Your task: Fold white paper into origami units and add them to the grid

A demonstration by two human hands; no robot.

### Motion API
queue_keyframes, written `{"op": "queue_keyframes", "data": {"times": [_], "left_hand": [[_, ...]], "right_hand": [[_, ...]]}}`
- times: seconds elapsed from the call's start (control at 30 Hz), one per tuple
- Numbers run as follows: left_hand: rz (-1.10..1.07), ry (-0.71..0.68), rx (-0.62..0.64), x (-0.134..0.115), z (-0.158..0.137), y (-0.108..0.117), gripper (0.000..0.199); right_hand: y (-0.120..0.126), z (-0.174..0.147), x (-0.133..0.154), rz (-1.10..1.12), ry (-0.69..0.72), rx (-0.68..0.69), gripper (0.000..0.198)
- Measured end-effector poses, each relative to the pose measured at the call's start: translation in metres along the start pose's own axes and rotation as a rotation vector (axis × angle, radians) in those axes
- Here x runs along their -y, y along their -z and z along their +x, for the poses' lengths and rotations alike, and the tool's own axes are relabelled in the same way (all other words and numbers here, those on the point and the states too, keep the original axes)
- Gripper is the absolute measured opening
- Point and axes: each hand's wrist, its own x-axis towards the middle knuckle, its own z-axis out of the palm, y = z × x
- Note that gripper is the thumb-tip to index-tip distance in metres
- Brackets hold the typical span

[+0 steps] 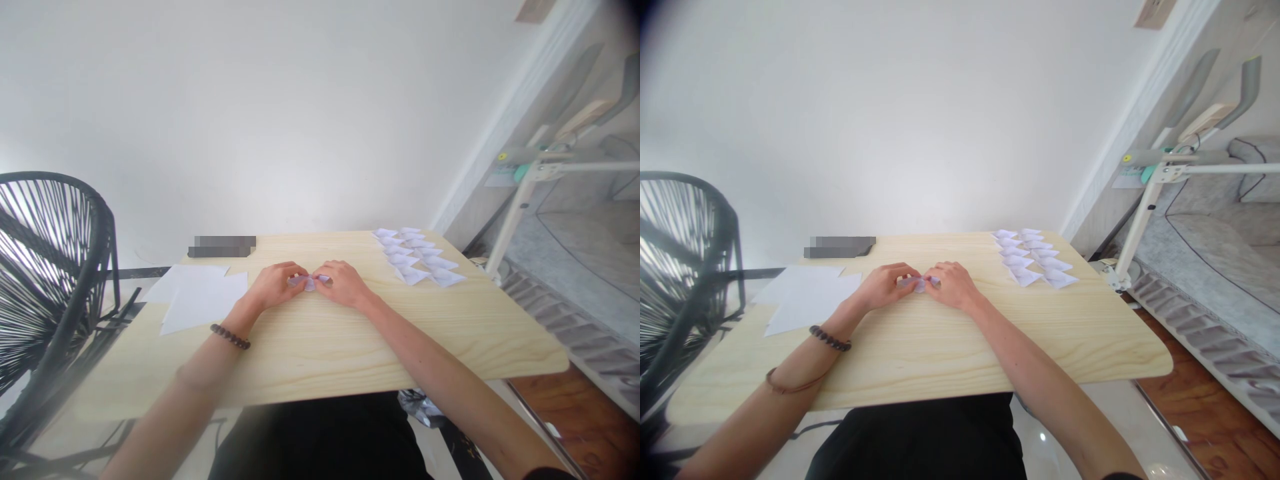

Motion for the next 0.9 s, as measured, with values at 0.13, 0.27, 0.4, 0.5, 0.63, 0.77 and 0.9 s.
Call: {"op": "queue_keyframes", "data": {"times": [0.13,0.27,0.4,0.5,0.63,0.77,0.9], "left_hand": [[0.016,-0.001,0.003,-0.0018,0.0002,0.0007,0.023],[0.029,-0.013,0.021,-0.0053,0.0007,0.0003,0.022],[0.049,-0.024,0.040,-0.0081,0.0007,-0.0002,0.022],[0.055,-0.041,0.052,-0.0070,0.0006,-0.0010,0.023],[0.019,-0.079,0.067,-0.0037,0.0009,-0.0026,0.024],[0.000,-0.080,0.069,-0.0032,0.0013,-0.0036,0.024],[0.018,-0.078,0.074,-0.0043,0.0011,-0.0040,0.023]], "right_hand": [[0.0022,-0.0010,0.0047,-0.034,0.011,-0.019,0.017],[0.0001,-0.0011,0.0072,-0.052,-0.003,-0.010,0.012],[-0.0025,-0.0004,0.0079,-0.084,-0.016,0.034,0.011],[-0.0030,-0.0004,0.0082,-0.094,-0.023,0.040,0.013],[-0.0035,-0.0007,0.0077,-0.089,-0.025,0.030,0.011],[-0.0043,-0.0009,0.0065,-0.077,-0.026,0.025,0.009],[-0.0048,-0.0008,0.0063,-0.056,-0.003,0.011,0.009]]}}
